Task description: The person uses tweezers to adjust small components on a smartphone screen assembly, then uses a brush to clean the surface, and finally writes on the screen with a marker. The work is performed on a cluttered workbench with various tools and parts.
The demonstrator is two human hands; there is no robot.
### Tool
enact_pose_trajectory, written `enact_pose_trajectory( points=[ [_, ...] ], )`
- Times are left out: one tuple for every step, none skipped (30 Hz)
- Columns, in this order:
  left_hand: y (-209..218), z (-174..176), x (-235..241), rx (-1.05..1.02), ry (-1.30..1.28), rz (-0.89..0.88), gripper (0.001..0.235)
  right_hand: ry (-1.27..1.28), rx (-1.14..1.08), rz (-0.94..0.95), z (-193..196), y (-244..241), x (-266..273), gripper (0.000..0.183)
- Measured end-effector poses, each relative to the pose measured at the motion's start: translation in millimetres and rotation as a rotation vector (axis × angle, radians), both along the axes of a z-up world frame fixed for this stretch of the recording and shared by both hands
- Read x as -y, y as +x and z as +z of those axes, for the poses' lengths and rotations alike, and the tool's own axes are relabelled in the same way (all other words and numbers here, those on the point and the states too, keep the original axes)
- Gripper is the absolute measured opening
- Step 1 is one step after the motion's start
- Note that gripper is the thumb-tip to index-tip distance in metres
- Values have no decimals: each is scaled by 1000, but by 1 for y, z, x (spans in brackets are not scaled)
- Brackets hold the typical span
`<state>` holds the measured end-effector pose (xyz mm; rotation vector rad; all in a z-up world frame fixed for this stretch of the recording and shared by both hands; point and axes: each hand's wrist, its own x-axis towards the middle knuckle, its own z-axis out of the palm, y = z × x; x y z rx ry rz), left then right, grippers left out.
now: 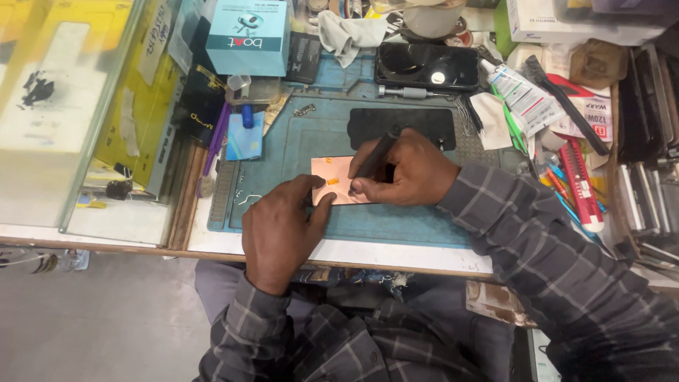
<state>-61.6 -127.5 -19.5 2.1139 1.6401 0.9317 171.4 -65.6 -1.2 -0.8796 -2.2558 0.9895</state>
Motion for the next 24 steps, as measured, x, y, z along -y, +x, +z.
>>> enact_pose_trajectory(
  points=[
    [0, 0, 0, -6, 3, 3, 25, -27, -8, -5, 1, -1, 0, 15],
    [0, 0, 0, -2, -2, 2, 25, -53, -15, -11, 2, -3, 1, 15],
    [0, 0, 0, 4, -6, 4, 25, -79, -21, -14, 3, -4, 1, 14],
    [0, 0, 0, 9, -10, 6, 25, -53, -2, -23, 5, -5, 1, 15],
    [0, 0, 0, 13, -18, 6, 25, -28, 16, -33, 6, -6, 2, 15],
    [0, 0, 0, 17, -25, 7, 25, -3, 35, -44, 6, -6, 3, 15],
    [0, 0, 1, 21, -33, 9, 25, 9, 61, -49, 7, -7, 3, 15],
    [0, -1, 1, 13, -13, 7, 25, 21, 87, -54, 8, -7, 3, 16],
    [0, -1, 1, 4, 7, 6, 24, 34, 112, -59, 9, -8, 3, 16],
    [0, -1, 1, -4, 27, 5, 24, 57, 99, -43, 10, -9, 3, 15],
    [0, -1, 1, -1, 25, 5, 24, 80, 84, -29, 10, -9, 4, 15],
    [-1, -2, 1, 2, 24, 5, 24, 103, 69, -16, 10, -10, 4, 14],
    [-1, -2, 1, 6, 22, 4, 23, 86, 93, -39, 10, -10, 4, 15],
    [-1, -2, 1, 9, 34, -1, 23, 68, 117, -61, 10, -10, 4, 16],
    [-1, -2, 1, 11, 46, -4, 23, 50, 141, -83, 10, -10, 4, 16],
    [-1, -2, 1, 14, 57, -7, 23, 69, 126, -62, 10, -10, 3, 15],
    [-1, -2, 1, 9, 48, -6, 23, 88, 111, -42, 9, -10, 3, 13],
    [-1, -3, 1, 5, 39, -4, 24, 107, 95, -21, 9, -10, 3, 12],
    [-1, -3, 1, 2, 33, -3, 24, 93, 74, -17, 9, -9, 2, 12],
    [-1, -2, 1, 3, 34, -3, 24, 80, 52, -12, 9, -9, 2, 12],
    [-1, -3, 1, 5, 35, -2, 23, 66, 30, -7, 9, -8, 2, 12],
    [-1, -3, 1, 6, 36, -1, 23, 71, 54, -29, 9, -8, 2, 12],
    [-1, -3, 1, 6, 25, 0, 23, 76, 76, -53, 9, -9, 2, 12],
    [-1, -3, 1, 6, 14, 2, 23, 81, 99, -77, 8, -9, 3, 13]
  ],
)
